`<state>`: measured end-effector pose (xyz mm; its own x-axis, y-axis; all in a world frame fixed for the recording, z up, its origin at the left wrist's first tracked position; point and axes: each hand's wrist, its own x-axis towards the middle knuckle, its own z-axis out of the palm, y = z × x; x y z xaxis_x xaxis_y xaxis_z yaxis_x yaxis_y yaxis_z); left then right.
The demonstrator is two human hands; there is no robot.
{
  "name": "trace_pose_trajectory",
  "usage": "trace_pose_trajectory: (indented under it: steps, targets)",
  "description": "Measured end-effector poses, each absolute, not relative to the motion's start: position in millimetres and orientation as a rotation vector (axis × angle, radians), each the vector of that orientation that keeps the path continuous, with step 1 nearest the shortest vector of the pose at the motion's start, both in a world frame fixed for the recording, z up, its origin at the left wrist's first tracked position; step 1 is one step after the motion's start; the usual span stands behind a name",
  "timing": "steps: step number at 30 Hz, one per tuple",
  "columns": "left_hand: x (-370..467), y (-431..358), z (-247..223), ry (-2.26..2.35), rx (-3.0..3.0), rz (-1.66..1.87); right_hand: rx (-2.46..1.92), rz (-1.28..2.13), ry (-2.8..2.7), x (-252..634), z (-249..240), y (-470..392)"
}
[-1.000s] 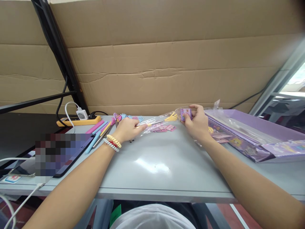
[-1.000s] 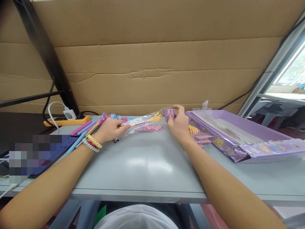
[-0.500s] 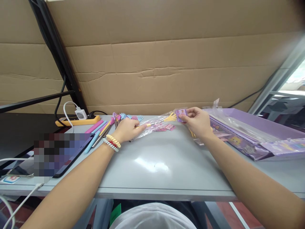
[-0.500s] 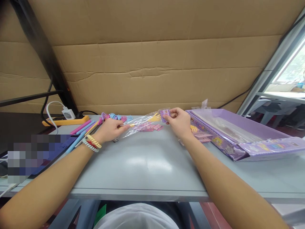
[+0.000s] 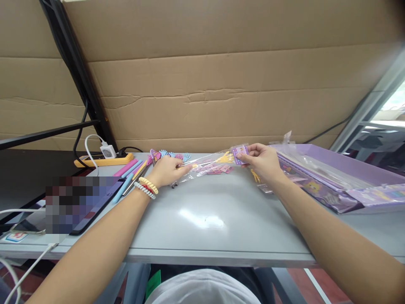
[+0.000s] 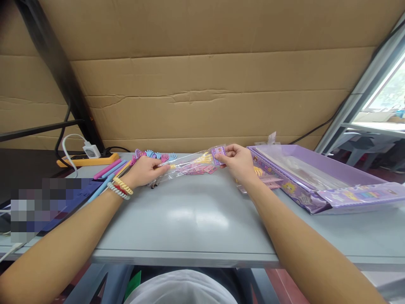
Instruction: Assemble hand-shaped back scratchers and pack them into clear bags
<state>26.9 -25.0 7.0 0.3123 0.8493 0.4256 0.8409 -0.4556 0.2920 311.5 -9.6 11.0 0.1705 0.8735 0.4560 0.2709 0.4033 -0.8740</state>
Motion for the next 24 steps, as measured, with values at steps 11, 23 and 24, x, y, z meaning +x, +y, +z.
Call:
trace_pose_trajectory:
  steps: [11, 23, 24]
  targets:
    - [25, -25, 7, 1.590, 2.528, 0.793, -1.121, 0.580, -1.482, 315, 8, -8]
    - [25, -22, 4, 1.573, 2.561, 0.795, -1.218, 0.495, -1.578, 305, 6, -14]
    - [25, -22, 4, 1.583, 2.561, 0.802, -1.204, 0.501, -1.566, 306, 5, -13]
